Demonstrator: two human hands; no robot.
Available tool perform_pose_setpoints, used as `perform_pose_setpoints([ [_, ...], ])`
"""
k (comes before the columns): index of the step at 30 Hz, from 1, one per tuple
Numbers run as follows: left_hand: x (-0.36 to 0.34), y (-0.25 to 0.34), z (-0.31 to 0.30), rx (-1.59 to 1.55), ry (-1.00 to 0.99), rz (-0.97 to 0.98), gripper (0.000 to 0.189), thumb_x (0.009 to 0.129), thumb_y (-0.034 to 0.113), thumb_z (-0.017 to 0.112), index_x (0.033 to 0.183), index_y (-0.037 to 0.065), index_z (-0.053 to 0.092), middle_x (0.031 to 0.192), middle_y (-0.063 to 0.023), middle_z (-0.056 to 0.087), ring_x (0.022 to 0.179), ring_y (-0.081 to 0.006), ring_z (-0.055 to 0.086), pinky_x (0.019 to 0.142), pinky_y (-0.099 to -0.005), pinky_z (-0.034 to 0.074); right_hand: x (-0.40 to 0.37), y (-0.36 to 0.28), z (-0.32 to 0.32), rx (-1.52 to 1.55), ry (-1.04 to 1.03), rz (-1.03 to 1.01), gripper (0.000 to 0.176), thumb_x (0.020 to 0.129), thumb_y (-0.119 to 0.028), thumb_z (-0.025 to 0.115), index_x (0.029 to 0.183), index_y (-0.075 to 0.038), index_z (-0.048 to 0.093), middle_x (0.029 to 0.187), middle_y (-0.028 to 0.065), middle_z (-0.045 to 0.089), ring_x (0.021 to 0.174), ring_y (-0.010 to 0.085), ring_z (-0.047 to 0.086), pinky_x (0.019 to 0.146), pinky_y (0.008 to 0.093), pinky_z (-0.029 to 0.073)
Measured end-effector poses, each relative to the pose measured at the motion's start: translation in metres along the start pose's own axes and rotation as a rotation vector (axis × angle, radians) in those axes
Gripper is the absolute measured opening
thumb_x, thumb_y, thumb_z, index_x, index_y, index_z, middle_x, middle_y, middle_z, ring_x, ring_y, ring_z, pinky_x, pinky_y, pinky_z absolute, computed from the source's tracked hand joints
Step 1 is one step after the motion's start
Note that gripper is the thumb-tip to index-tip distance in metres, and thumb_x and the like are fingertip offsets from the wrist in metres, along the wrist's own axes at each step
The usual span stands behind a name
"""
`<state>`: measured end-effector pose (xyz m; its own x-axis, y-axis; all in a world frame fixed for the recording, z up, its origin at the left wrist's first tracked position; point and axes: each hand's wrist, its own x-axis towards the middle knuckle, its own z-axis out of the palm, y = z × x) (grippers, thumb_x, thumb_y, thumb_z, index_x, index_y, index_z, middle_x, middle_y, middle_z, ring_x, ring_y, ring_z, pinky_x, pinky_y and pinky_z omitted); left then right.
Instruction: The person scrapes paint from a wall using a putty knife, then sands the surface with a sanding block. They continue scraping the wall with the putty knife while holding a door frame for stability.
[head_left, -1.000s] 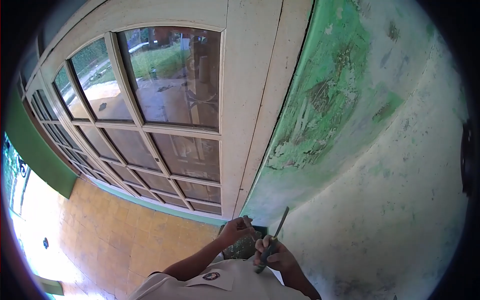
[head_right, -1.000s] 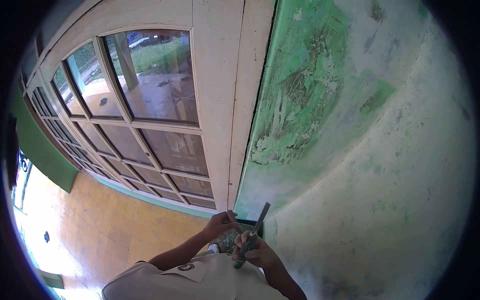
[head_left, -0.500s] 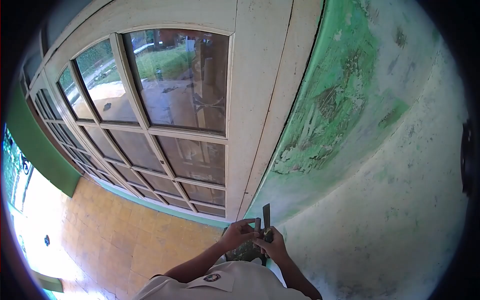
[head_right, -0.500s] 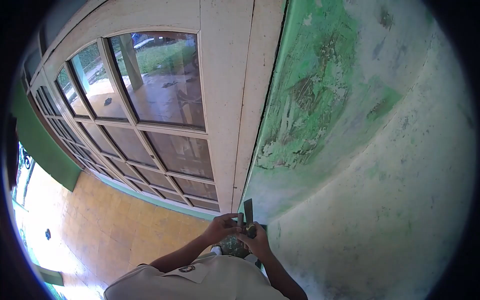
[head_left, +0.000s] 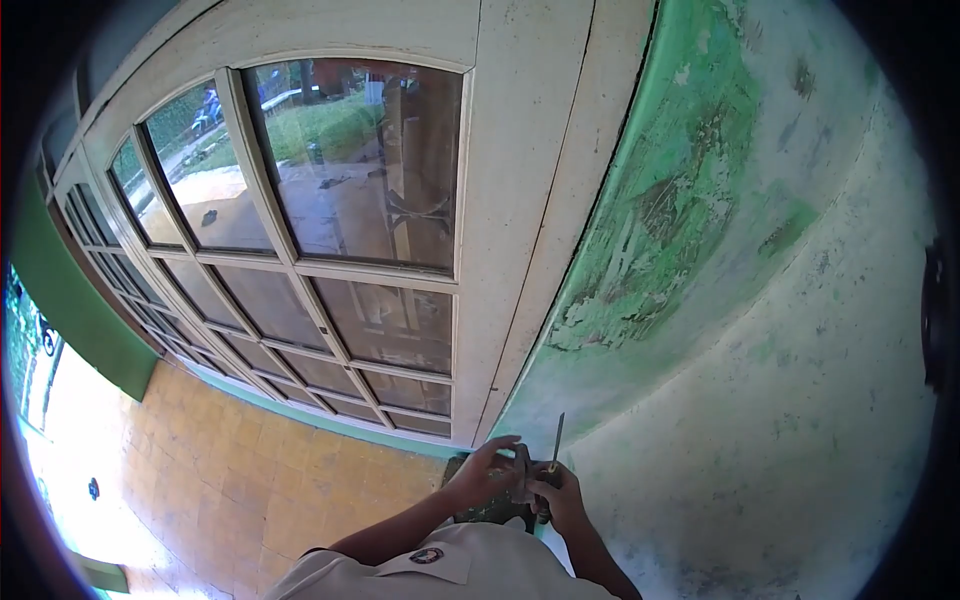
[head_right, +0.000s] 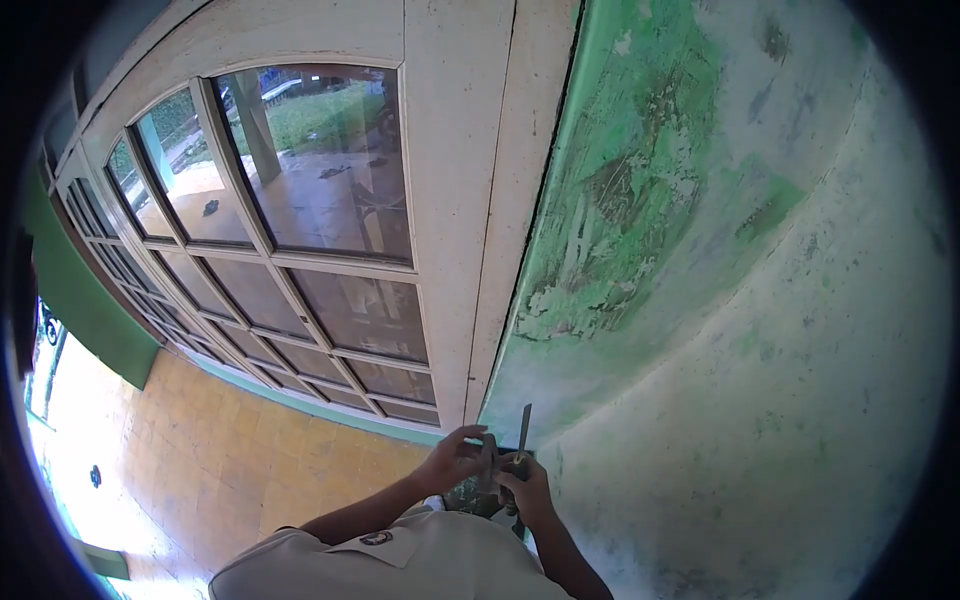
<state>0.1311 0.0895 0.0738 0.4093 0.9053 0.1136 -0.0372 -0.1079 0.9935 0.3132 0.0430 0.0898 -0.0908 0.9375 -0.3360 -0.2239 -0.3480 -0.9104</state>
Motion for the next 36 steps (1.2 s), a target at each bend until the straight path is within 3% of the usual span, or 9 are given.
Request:
perform_pose_setpoints([
  [1, 0.0, 0.004, 0.001, 0.359, 0.069, 0.255, 0.05, 0.08, 0.006, 0.065, 0.127, 0.007, 0.05, 0.114, -0.018, 0.057, 0.111, -0.0262, 0.053, 0.096, -0.0381, 0.04, -0.001, 0.0, 0.0, 0.006, 0.03, 0.006, 0.022, 0.078, 0.0, 0.061, 0.099, -0.001, 0.055, 0.072, 0.0067, 0.058, 0.049, 0.0122, 0.054, 0.042, 0.0247, 0.044],
  [4, 0.0, 0.015, -0.004, 0.677, -0.155, 0.44, 0.049, 0.074, 0.011, 0.066, 0.121, 0.009, 0.055, 0.122, -0.0201, 0.052, 0.121, -0.033, 0.046, 0.101, -0.043, 0.037, -0.002, -0.002, 0.0, 0.063, 0.072, 0.042, 0.023, 0.077, 0.003, 0.055, 0.1, -0.002, 0.054, 0.072, 0.0073, 0.057, 0.05, 0.0131, 0.054, 0.042, 0.0256, 0.044],
  [7, 0.003, 0.014, -0.004, 0.626, -0.325, 0.591, 0.049, 0.071, 0.013, 0.067, 0.119, 0.01, 0.057, 0.122, -0.0155, 0.054, 0.121, -0.0327, 0.046, 0.1, -0.0443, 0.038, 0.0, 0.002, -0.01, 0.176, 0.078, 0.095, 0.024, 0.077, 0.003, 0.051, 0.101, -0.002, 0.053, 0.073, 0.008, 0.056, 0.053, 0.0153, 0.056, 0.044, 0.0271, 0.046],
  [13, 0.004, 0.02, -0.009, 0.46, -0.475, 0.314, 0.034, 0.076, 0.01, 0.066, 0.11, 0.008, 0.06, 0.119, -0.0113, 0.056, 0.111, -0.0323, 0.054, 0.092, -0.0405, 0.045, 0.001, 0.003, -0.014, 0.288, 0.137, 0.167, 0.027, 0.076, 0.0, 0.053, 0.103, -0.003, 0.051, 0.084, 0.0116, 0.057, 0.069, 0.0205, 0.06, 0.053, 0.0302, 0.05],
  [15, 0.009, 0.028, -0.012, 0.54, -0.543, 0.414, 0.032, 0.076, 0.01, 0.067, 0.107, 0.006, 0.059, 0.115, -0.0121, 0.057, 0.106, -0.0326, 0.055, 0.087, -0.04, 0.047, -0.003, 0.005, -0.013, 0.32, 0.11, 0.216, 0.028, 0.077, -0.001, 0.053, 0.104, -0.003, 0.051, 0.087, 0.0126, 0.057, 0.072, 0.0213, 0.06, 0.055, 0.0306, 0.051],
  [20, 0.023, 0.039, -0.021, 0.504, -0.677, 0.577, 0.029, 0.074, 0.01, 0.069, 0.1, 0.005, 0.056, 0.1, -0.0124, 0.059, 0.091, -0.0315, 0.06, 0.075, -0.04, 0.05, -0.007, 0.003, -0.016, 0.426, 0.096, 0.219, 0.024, 0.08, -0.005, 0.055, 0.103, -0.006, 0.053, 0.079, 0.0093, 0.056, 0.057, 0.0158, 0.055, 0.046, 0.0275, 0.044],
  [22, 0.024, 0.053, -0.029, 0.593, -0.784, 0.331, 0.029, 0.076, 0.013, 0.07, 0.1, 0.005, 0.056, 0.094, -0.0113, 0.061, 0.087, -0.0291, 0.062, 0.072, -0.0396, 0.051, -0.01, 0.001, -0.022, 0.462, 0.098, 0.201, 0.024, 0.079, -0.005, 0.054, 0.104, -0.006, 0.053, 0.078, 0.0104, 0.056, 0.055, 0.0171, 0.054, 0.045, 0.0292, 0.045],
  [33, 0.051, 0.086, -0.043, 0.591, -0.868, 0.205, 0.023, 0.078, 0.012, 0.069, 0.098, 0.004, 0.059, 0.093, -0.0123, 0.065, 0.084, -0.0289, 0.065, 0.071, -0.0361, 0.051, -0.03, -0.009, -0.016, 0.483, 0.173, 0.196, 0.025, 0.079, -0.002, 0.052, 0.104, -0.006, 0.055, 0.064, 0.0085, 0.052, 0.044, 0.0155, 0.048, 0.044, 0.0302, 0.041],
  [36, 0.058, 0.097, -0.047, 0.609, -0.81, 0.095, 0.024, 0.078, 0.014, 0.071, 0.096, 0.004, 0.059, 0.092, -0.0118, 0.065, 0.082, -0.026, 0.065, 0.071, -0.0347, 0.052, -0.035, -0.013, -0.016, 0.342, -0.003, 0.187, 0.024, 0.081, -0.001, 0.052, 0.104, -0.006, 0.055, 0.068, 0.0078, 0.054, 0.047, 0.0147, 0.049, 0.046, 0.0284, 0.042],
])
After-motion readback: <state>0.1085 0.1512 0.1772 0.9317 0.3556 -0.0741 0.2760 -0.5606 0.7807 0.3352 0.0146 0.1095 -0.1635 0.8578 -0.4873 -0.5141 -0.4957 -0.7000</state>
